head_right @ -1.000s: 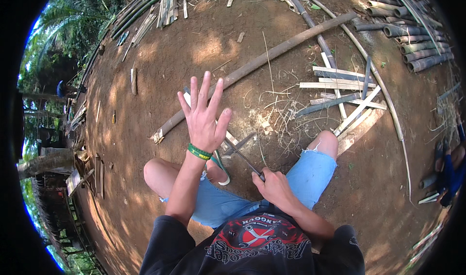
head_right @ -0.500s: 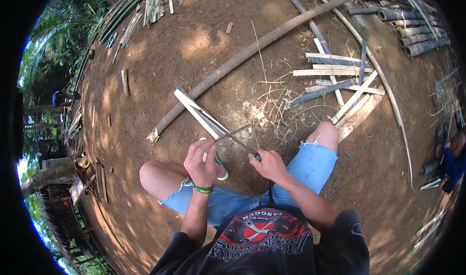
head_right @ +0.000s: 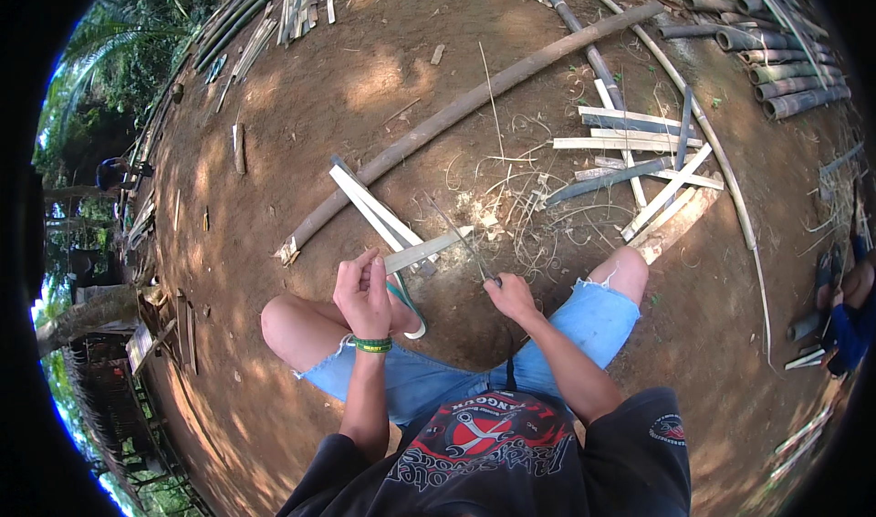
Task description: The person sits on the ground and uses a machete to split long bamboo poles into thin strips. They hold the bamboo with one hand and strike it with the machete to separate the material, occasionally adjusting the position of the bamboo or the tool.
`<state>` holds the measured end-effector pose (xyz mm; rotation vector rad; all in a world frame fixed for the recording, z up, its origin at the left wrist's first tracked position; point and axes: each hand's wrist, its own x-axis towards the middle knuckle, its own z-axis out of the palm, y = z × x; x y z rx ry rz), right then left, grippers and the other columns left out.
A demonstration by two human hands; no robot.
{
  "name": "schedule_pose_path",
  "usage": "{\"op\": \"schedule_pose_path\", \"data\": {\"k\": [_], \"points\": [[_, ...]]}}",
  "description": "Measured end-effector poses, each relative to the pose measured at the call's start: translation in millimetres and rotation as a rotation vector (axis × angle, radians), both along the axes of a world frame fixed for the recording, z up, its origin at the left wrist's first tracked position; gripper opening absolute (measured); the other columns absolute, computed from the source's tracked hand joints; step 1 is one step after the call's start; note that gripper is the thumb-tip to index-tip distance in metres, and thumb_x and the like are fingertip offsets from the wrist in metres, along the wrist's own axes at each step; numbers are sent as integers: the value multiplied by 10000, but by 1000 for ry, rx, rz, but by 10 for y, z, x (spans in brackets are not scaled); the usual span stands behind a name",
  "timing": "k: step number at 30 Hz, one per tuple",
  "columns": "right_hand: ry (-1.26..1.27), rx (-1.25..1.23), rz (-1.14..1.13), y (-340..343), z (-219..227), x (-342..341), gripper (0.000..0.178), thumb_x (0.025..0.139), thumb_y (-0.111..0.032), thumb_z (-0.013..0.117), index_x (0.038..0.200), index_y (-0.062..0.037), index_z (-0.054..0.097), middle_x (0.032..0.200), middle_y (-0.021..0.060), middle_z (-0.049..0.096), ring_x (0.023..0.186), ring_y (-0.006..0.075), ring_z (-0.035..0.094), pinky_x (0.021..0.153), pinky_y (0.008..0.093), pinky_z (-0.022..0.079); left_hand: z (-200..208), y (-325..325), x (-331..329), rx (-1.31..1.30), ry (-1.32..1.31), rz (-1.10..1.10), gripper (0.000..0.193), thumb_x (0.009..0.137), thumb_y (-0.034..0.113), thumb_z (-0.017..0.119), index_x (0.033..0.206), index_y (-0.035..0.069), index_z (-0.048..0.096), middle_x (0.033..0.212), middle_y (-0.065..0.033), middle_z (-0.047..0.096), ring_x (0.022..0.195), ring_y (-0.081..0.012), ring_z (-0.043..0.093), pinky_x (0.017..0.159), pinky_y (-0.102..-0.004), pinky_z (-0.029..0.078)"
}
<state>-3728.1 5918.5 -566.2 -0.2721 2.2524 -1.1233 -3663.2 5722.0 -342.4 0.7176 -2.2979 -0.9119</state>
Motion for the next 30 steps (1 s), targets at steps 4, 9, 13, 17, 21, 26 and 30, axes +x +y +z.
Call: {"op": "schedule_pose_path", "data": {"k": [4,9,13,17,21,26,30], "points": [[-78,-132,-130,-202,335,101,402,890,-335,591,804,55,638,685,250,618,671,404,634,672,481,478,-126,-23,29,474,117,75,146,932,68,684,1040,-31,677,912,-59,674,740,-107,642,669,-263,556],[-114,-324,-71,-179,1376,201,382,906,-306,605,813,65,614,651,253,594,625,384,628,625,455,467,-394,25,110,889,309,126,164,955,100,681,1063,-20,656,967,-56,687,794,-98,654,691,-231,577],[-110,-384,61,-17,1788,212,376,907,-296,620,801,64,595,600,251,560,554,370,607,572,450,459,-503,163,161,798,272,66,187,944,87,693,1091,-26,668,985,-60,691,836,-105,657,723,-259,581],[-122,-374,107,52,1966,195,389,903,-297,631,766,63,577,587,249,554,546,402,599,555,457,452,-451,323,134,801,304,75,149,937,58,693,1061,-24,689,982,-65,700,847,-109,655,743,-267,572],[-90,-373,115,65,2062,204,384,901,-294,635,762,60,579,591,249,558,566,428,599,556,461,452,-609,310,194,737,325,47,112,935,59,698,1015,-19,698,938,-56,701,830,-107,648,758,-271,561],[-97,-355,132,58,2152,223,365,898,-291,639,778,49,589,608,253,571,603,452,609,573,482,461,-777,240,245,612,358,-4,86,949,72,687,981,-7,693,886,-43,685,782,-99,619,769,-250,525],[21,-317,133,44,2100,280,354,895,-290,643,779,41,597,609,259,585,618,459,625,582,508,482,-741,277,246,690,336,60,39,912,7,689,879,-13,684,895,-49,672,859,-119,614,1007,-308,443]]}}
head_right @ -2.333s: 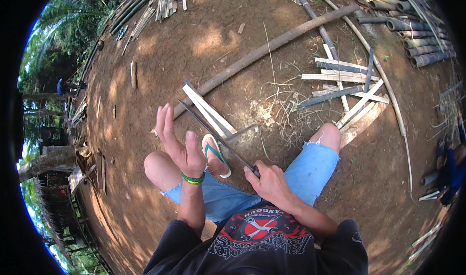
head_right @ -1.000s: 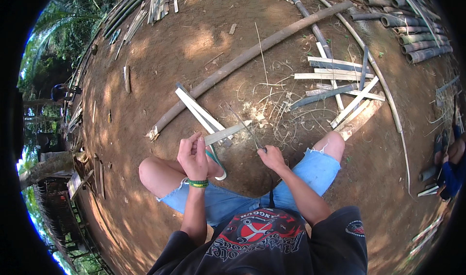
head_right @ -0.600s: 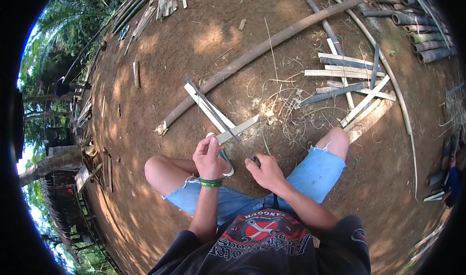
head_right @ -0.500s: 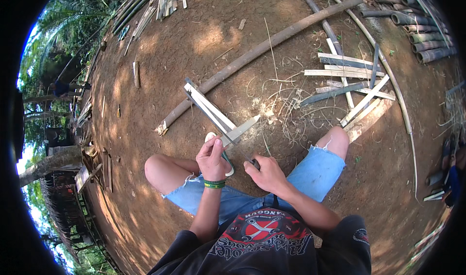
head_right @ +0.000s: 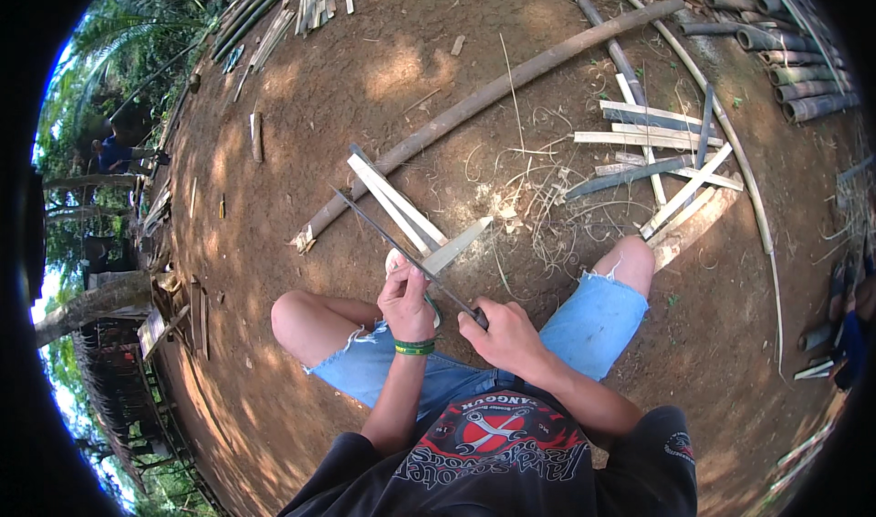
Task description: The person sits on the ground and uses a machete to split long bamboo poles into thin strips. They hold the bamboo with one hand and strike it with the machete to separate the material, occasionally adjusting the position of the bamboo or the tool.
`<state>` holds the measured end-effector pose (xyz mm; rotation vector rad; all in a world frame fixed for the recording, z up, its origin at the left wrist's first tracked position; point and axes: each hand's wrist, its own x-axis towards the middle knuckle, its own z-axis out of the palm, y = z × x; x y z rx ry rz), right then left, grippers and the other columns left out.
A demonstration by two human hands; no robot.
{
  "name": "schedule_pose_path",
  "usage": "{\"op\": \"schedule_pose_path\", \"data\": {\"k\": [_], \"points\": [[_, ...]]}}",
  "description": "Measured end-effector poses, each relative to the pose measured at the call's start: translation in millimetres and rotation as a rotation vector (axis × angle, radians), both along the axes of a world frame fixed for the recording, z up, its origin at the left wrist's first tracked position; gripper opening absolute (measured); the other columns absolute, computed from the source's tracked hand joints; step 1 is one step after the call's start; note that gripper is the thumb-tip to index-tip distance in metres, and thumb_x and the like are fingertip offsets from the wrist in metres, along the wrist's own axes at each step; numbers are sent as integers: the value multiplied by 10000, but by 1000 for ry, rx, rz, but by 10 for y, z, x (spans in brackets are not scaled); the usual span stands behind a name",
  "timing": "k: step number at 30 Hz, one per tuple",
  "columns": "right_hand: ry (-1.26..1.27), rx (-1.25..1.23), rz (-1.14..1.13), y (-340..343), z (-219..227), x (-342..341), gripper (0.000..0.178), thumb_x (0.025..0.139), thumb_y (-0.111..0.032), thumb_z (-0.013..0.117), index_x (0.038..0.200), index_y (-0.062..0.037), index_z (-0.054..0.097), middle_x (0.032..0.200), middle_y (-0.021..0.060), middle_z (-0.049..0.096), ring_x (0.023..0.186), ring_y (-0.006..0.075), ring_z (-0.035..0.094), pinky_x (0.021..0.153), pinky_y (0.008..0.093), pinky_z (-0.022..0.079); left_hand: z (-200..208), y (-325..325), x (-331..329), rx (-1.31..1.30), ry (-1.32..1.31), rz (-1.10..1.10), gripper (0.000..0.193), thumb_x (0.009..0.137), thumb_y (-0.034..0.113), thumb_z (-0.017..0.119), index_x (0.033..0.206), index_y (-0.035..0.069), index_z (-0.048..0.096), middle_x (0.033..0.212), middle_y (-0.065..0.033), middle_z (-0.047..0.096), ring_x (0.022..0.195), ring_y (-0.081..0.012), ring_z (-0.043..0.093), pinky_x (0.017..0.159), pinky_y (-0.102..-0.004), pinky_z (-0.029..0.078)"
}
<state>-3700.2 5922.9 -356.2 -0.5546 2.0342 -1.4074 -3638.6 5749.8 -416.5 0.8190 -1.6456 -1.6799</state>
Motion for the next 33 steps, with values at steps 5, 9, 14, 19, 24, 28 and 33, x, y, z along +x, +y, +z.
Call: {"op": "schedule_pose_path", "data": {"k": [5,9,14,19,24,28,33], "points": [[185,106,-3,-54,-10,53,345,892,-294,640,794,35,612,595,262,598,601,472,622,580,530,506,42,15,11,146,64,11,18,897,-32,687,896,-32,669,970,-61,635,893,-126,612,1020,-319,450],[172,124,6,-99,-6,42,341,889,-297,639,802,31,615,599,263,602,604,475,623,589,537,510,149,-12,12,161,46,2,159,914,-9,675,1066,-45,647,1085,-84,605,1006,-126,592,960,-298,472],[130,127,-6,-58,-13,61,330,888,-284,639,800,33,616,611,270,604,616,475,626,599,546,507,1296,-198,-369,-945,33,51,488,1022,293,480,1388,-27,511,1473,-215,439,1416,-322,381,1142,-465,306],[71,90,9,-144,71,104,329,887,-280,641,797,36,618,615,271,605,626,478,627,606,551,505,1237,-466,-790,-1377,-387,-120,584,1033,415,325,1499,84,441,1606,-167,306,1534,-354,109,1180,-601,-42],[122,136,1,-158,-6,90,354,892,-294,628,807,49,624,625,278,611,640,481,634,621,549,516,1598,-413,-1002,-1320,-286,-58,585,1014,470,375,1505,162,457,1648,-137,222,1547,-353,-8,1135,-612,-181],[158,139,18,-209,-40,97,370,893,-304,623,810,57,630,625,286,610,651,485,639,637,549,523,1590,-446,-946,-1397,-197,2,566,1028,442,353,1504,156,459,1648,-134,223,1549,-334,16,1167,-560,-161],[193,185,8,-183,-176,41,367,888,-299,625,800,57,632,625,287,614,660,492,643,655,559,525,1498,-489,-1060,-1468,-358,-192,585,1037,403,358,1552,125,353,1658,-116,192,1543,-345,59,1186,-606,-41]]}}
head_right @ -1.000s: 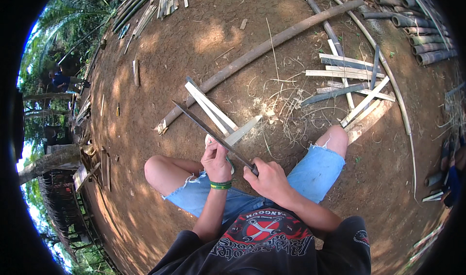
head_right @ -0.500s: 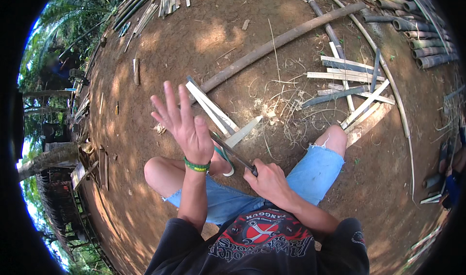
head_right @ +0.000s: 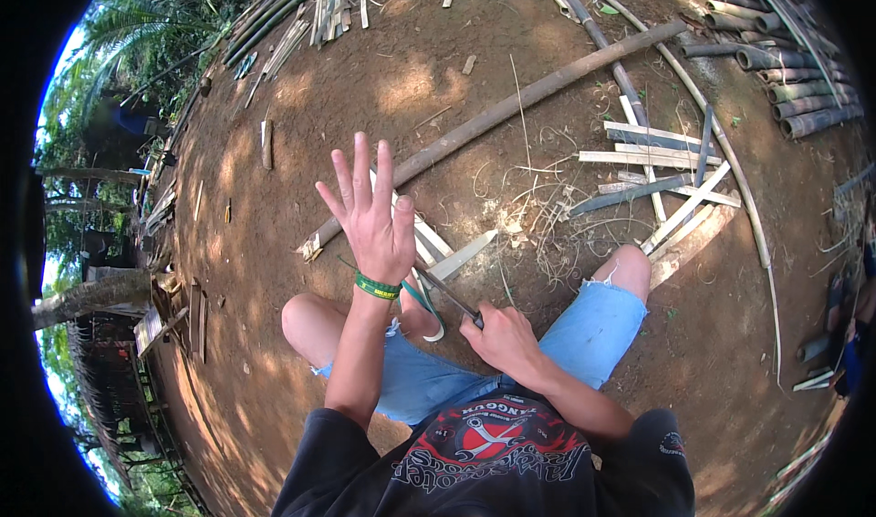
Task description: The person sits on the ground and uses a machete to split long bamboo poles into thin strips. They hold the bamboo with one hand and strike it with the machete to separate the material, occasionally adjusting the position of the bamboo or the tool.
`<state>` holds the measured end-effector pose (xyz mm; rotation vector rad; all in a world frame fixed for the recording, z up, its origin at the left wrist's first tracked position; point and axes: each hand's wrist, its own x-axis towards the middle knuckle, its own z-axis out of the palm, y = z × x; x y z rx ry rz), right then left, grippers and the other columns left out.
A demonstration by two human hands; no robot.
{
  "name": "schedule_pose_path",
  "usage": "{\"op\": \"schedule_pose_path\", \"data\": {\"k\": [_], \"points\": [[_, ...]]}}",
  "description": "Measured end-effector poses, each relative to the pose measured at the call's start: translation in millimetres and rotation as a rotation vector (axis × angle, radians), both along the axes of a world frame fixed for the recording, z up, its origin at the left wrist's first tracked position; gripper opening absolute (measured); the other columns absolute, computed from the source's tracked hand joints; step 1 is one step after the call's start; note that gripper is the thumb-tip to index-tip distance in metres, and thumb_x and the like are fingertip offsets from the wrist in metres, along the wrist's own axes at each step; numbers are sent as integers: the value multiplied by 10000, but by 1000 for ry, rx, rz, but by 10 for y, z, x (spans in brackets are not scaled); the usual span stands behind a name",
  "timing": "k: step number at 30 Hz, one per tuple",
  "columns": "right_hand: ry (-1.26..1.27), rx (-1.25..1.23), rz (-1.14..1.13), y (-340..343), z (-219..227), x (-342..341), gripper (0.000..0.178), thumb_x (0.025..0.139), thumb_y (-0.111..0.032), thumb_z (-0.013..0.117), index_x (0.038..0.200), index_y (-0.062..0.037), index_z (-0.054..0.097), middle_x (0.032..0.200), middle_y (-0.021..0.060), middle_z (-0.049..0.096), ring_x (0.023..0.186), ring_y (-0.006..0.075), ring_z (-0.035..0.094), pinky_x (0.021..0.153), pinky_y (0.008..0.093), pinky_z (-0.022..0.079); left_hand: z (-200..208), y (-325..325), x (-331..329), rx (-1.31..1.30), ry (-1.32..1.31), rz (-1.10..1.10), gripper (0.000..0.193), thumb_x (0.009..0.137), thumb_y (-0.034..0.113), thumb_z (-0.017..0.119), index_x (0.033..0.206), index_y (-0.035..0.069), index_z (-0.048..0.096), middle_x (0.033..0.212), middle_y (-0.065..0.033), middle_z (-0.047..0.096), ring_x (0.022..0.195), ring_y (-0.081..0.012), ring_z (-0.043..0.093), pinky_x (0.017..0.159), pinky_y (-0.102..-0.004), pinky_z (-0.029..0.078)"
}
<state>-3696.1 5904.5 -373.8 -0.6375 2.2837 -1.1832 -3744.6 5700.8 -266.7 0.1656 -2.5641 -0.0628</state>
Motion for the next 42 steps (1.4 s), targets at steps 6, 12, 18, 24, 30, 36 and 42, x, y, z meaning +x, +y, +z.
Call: {"op": "schedule_pose_path", "data": {"k": [6,12,18,24,30,36,42], "points": [[-14,9,21,-38,62,-64,383,886,-321,613,848,58,651,657,295,627,673,493,647,671,558,531,-566,-50,347,343,253,216,574,987,261,536,1480,16,373,1510,-230,272,1403,-375,290,1135,-530,236],[-27,18,57,-75,2,-93,359,872,-320,622,861,37,661,662,295,629,684,486,653,675,544,539,-1097,417,998,1408,261,250,160,1038,146,535,1045,-11,562,868,-12,579,793,-80,522,737,-250,441],[-30,37,78,-111,-230,-155,367,863,-319,617,843,43,669,694,307,638,724,489,658,723,546,540,-1215,434,1010,1357,290,262,61,1001,54,593,1015,-5,589,909,6,608,833,-37,552,739,-199,446],[-138,198,10,-84,-1421,-406,431,848,-347,604,897,72,686,808,336,659,827,490,665,802,553,529,-1188,468,1048,1374,320,279,60,994,49,605,1004,-10,607,949,-12,620,872,-57,575,778,-210,466],[-150,216,36,-230,-1298,-468,424,838,-336,596,877,78,681,828,331,664,843,496,660,817,547,524,-1245,345,997,1372,376,256,83,999,66,604,987,-14,619,960,-21,623,884,-62,584,826,-218,481],[-302,373,-69,260,-2053,-418,480,850,-395,583,1005,43,704,1010,290,691,1000,456,658,915,506,513,-1292,216,978,1430,416,286,99,1005,93,599,982,-2,615,1029,-69,654,979,-98,602,851,-250,524],[-334,434,-79,219,-2232,-450,500,849,-411,581,1044,32,707,1046,314,673,1038,449,647,942,497,501,-1326,239,855,1564,355,270,218,1051,215,531,1070,12,606,1080,-66,612,958,-128,617,830,-315,575]]}}
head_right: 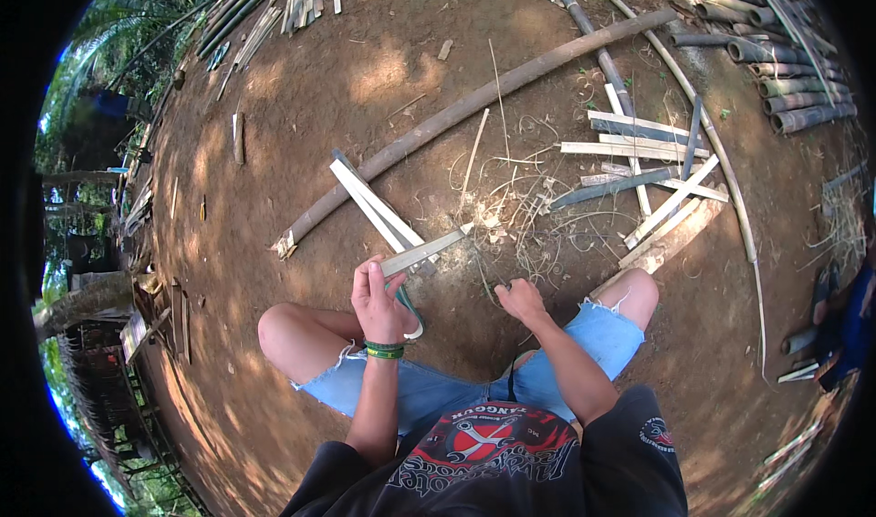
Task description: The person sits on the ground and uses a machete to split long bamboo poles into thin strips. They hold the bamboo with one hand and strike it with the machete to separate the material, occasionally adjusting the position of the bamboo or the tool.
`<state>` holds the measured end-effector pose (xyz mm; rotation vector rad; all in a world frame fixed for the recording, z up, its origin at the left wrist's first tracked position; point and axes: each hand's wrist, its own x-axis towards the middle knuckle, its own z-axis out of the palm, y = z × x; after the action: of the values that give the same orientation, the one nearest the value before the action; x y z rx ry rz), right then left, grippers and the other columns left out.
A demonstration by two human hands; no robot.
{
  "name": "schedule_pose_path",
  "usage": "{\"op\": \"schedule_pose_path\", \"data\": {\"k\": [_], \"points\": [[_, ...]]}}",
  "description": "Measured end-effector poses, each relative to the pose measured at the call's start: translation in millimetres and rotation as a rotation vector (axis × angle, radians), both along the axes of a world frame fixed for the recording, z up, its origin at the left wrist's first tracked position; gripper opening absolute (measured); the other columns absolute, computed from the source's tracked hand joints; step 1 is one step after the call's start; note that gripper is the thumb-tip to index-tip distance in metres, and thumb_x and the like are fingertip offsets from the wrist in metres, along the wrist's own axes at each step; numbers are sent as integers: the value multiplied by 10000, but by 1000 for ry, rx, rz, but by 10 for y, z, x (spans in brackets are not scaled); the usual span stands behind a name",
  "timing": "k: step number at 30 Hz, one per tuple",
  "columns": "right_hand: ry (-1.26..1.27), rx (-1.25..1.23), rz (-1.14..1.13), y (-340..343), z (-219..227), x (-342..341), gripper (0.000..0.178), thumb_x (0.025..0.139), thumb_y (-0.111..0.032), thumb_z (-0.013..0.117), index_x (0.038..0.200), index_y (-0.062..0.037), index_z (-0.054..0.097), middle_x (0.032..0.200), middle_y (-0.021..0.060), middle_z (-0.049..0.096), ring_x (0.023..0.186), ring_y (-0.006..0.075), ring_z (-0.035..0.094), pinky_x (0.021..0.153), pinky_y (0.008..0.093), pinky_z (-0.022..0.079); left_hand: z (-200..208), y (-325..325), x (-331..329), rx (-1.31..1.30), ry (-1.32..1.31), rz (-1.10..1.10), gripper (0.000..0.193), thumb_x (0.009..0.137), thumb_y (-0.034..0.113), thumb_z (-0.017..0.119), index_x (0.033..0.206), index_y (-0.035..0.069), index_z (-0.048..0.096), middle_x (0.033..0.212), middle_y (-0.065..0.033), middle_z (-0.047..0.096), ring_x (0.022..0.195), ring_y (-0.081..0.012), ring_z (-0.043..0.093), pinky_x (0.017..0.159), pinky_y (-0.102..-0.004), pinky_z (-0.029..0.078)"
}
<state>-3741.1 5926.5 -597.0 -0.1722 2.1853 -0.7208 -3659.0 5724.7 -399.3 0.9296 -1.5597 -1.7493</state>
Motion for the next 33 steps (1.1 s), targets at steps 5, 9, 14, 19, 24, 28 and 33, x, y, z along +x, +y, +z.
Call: {"op": "schedule_pose_path", "data": {"k": [5,9,14,19,24,28,33], "points": [[-79,22,-53,58,-38,112,558,880,-434,562,1046,83,692,1084,317,671,1081,438,645,966,483,500,33,-11,-77,28,-7,-96,265,1061,237,504,1115,1,613,1142,-70,576,1032,-151,613,870,-336,586],[-401,-90,-193,-122,445,-109,516,904,-395,550,837,102,670,827,265,700,840,433,677,801,481,513,56,-74,-60,84,1,-39,287,1063,282,501,1139,22,595,1048,-52,632,918,-118,631,860,-325,573],[9,-400,-40,-229,1321,185,421,865,-342,568,808,68,646,738,310,632,758,471,653,718,502,500,-35,-56,-55,133,46,-63,244,1055,277,524,1103,48,594,1059,-51,638,901,-118,629,883,-337,568],[12,-516,-41,-298,2074,429,407,876,-327,593,790,68,640,710,305,615,725,480,641,686,506,494,-173,108,104,160,57,-74,219,1047,246,538,1104,36,564,1208,-76,556,1096,-167,588,950,-375,562],[103,-565,-31,-288,2103,516,347,877,-272,610,788,64,628,684,297,597,662,453,629,640,495,483,-211,271,151,22,122,-4,167,1048,209,533,1061,43,537,1146,-58,537,1069,-158,585,924,-376,570],[98,-322,-12,-332,1070,333,387,848,-317,601,875,59,689,823,344,645,859,504,647,815,545,509,-182,300,151,-1,141,59,121,1046,168,526,1038,47,524,1105,-52,540,1035,-146,583,906,-382,579],[58,-126,8,-158,287,-81,464,862,-372,605,938,73,710,911,316,684,925,459,678,861,505,530,-115,397,66,-7,42,-133,135,1056,190,506,1108,66,496,1230,-66,515,1163,-158,545,958,-402,526]]}}
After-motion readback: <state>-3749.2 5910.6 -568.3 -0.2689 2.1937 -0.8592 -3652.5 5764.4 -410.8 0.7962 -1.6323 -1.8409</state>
